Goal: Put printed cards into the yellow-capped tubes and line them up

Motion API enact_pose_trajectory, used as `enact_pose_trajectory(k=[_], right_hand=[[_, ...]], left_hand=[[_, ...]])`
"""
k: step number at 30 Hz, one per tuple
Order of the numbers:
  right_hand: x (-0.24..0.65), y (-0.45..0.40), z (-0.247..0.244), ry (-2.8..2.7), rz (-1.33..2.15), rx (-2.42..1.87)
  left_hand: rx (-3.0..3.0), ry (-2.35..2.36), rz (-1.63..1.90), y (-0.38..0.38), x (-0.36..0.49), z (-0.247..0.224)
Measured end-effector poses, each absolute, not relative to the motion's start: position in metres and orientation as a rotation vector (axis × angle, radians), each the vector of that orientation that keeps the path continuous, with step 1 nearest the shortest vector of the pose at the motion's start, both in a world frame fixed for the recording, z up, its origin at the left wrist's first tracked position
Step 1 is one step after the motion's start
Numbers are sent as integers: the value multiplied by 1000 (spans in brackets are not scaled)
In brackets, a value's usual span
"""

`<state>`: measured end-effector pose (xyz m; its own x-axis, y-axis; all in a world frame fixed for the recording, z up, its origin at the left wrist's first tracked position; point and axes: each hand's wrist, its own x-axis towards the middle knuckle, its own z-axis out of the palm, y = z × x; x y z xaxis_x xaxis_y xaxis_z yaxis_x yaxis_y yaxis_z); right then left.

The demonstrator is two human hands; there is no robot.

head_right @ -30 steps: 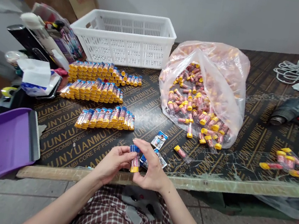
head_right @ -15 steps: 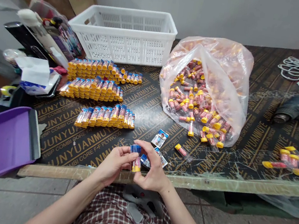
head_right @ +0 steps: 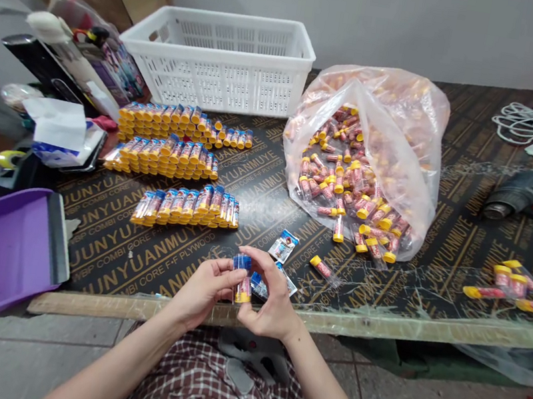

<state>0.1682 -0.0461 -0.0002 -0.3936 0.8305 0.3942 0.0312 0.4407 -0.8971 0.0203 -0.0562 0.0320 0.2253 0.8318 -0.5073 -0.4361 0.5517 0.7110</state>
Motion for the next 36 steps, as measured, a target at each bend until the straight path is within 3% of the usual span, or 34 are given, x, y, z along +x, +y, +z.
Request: enact_pose_trajectory(k=[18, 24, 32, 36], right_hand=[[151, -40, -6, -1712, 1137, -775], [133, 7, -7, -1493, 1346, -977], [97, 56, -16, -1297, 1502, -1166], [119, 46, -7, -1287, 1344, -1202]], left_hand=[[476, 1068, 1050, -45, 3, 30], [1025, 1672, 1393, 15, -74, 51], [1615, 2193, 849, 59, -91, 54], [1604, 2210, 1235, 32, -73, 54]])
